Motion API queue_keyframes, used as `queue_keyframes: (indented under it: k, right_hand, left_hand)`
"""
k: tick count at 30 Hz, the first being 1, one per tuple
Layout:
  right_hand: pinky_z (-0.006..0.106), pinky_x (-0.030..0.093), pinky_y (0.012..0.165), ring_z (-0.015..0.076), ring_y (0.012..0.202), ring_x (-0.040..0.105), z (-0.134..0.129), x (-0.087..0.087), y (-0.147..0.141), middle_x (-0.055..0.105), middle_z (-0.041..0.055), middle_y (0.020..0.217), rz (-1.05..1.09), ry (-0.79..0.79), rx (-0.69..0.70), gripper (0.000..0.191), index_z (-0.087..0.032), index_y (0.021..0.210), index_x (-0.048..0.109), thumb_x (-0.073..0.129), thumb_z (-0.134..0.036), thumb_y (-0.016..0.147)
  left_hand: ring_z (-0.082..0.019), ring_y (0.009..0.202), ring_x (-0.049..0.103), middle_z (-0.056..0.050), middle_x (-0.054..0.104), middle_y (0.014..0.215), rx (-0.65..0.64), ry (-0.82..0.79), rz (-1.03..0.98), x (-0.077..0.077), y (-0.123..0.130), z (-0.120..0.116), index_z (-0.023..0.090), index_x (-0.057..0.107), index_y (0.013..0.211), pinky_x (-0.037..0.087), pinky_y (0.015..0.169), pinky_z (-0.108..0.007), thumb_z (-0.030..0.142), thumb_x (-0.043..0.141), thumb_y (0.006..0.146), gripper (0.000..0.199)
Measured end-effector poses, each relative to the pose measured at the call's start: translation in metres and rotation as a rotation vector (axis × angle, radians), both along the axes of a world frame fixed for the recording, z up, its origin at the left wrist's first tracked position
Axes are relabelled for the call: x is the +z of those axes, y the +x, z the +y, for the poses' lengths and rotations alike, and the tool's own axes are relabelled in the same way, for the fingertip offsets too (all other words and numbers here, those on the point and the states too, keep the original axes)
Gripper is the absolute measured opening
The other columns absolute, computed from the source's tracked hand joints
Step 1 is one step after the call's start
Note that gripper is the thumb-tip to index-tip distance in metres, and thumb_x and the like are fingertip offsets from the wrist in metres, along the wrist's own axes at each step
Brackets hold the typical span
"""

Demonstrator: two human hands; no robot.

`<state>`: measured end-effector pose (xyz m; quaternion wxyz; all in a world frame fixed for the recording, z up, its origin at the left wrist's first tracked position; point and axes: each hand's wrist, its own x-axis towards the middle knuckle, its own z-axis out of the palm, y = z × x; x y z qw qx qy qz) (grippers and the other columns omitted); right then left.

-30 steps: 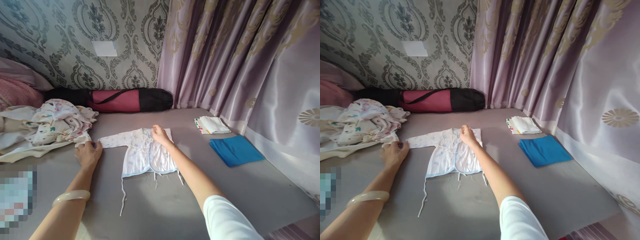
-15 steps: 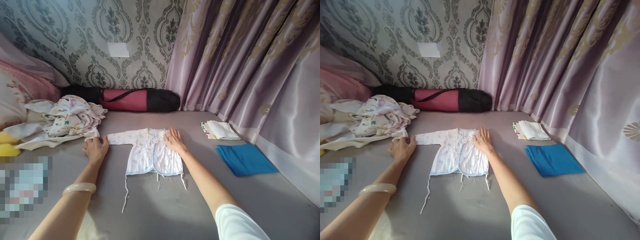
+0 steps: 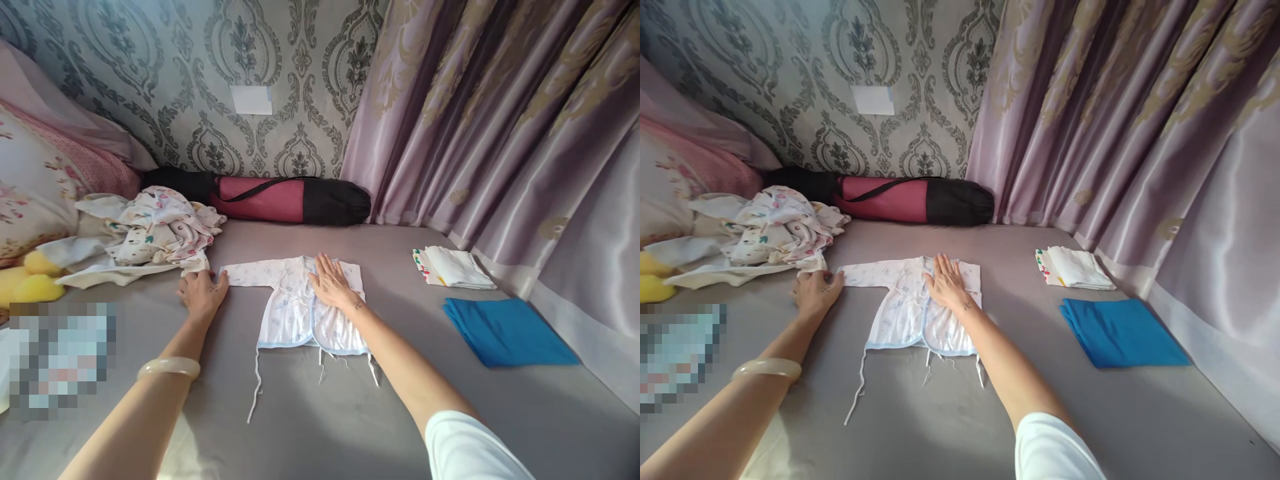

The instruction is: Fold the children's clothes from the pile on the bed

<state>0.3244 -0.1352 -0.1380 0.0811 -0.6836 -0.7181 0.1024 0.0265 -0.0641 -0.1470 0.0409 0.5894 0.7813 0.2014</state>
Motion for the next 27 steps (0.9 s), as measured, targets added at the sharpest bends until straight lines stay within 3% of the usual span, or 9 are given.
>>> queue_keyframes:
  k: [5,10,15,19,22,27]
  right_hand:
    - [0.042,0.008,0.120,0.0250,0.150,0.010,-0.004,0.001,-0.012,0.014,0.0149,0.162,0.006,-0.069,0.037,0.070,-0.005,0.153,0.024,0.019,-0.048,0.099]
    - [0.042,0.005,0.121,0.0241,0.150,0.005,-0.009,-0.001,-0.021,0.013,0.0132,0.162,0.012,0.014,0.077,0.069,-0.005,0.153,0.024,0.020,-0.048,0.099]
    - [0.040,0.007,0.121,0.0216,0.150,0.005,-0.011,0.009,-0.014,0.011,0.0106,0.163,0.124,-0.117,0.120,0.073,-0.007,0.155,0.020,0.012,-0.053,0.099]
    - [0.041,0.001,0.121,0.0213,0.150,0.001,-0.021,0.016,0.019,0.005,0.0115,0.163,0.099,0.021,-0.084,0.073,-0.005,0.155,0.014,0.008,-0.052,0.099]
    - [0.044,0.002,0.120,0.0244,0.150,0.005,-0.031,0.006,0.046,0.010,0.0153,0.162,-0.021,0.047,-0.253,0.070,-0.002,0.154,0.018,0.014,-0.047,0.100]
    - [0.045,0.009,0.120,0.0259,0.149,0.012,-0.036,-0.008,0.061,0.016,0.0165,0.161,-0.045,-0.019,-0.260,0.068,-0.004,0.153,0.024,0.015,-0.046,0.101]
  left_hand:
    - [-0.039,0.124,0.042,-0.022,0.053,0.130,-0.011,-0.029,0.014,0.001,-0.001,0.000,0.017,0.064,0.112,0.035,0.099,-0.053,0.052,0.042,0.086,0.048]
    - [-0.041,0.125,0.042,-0.024,0.052,0.130,-0.016,-0.037,-0.016,0.004,-0.001,-0.001,0.014,0.065,0.115,0.034,0.102,-0.053,0.053,0.044,0.085,0.053]
    - [-0.042,0.124,0.043,-0.024,0.054,0.128,-0.034,-0.039,0.002,0.001,-0.005,0.002,0.015,0.067,0.112,0.035,0.101,-0.054,0.055,0.044,0.083,0.054]
    - [-0.042,0.123,0.044,-0.022,0.055,0.126,-0.050,-0.040,0.022,-0.005,-0.008,0.005,0.017,0.067,0.113,0.036,0.100,-0.054,0.057,0.044,0.083,0.056]
    - [-0.042,0.123,0.044,-0.021,0.056,0.126,-0.068,-0.049,0.022,-0.004,-0.007,0.007,0.017,0.068,0.112,0.036,0.100,-0.054,0.056,0.044,0.083,0.054]
    - [-0.043,0.125,0.044,-0.023,0.056,0.127,-0.024,-0.144,-0.070,0.011,-0.003,0.012,0.016,0.069,0.096,0.037,0.099,-0.053,0.049,0.053,0.078,0.041]
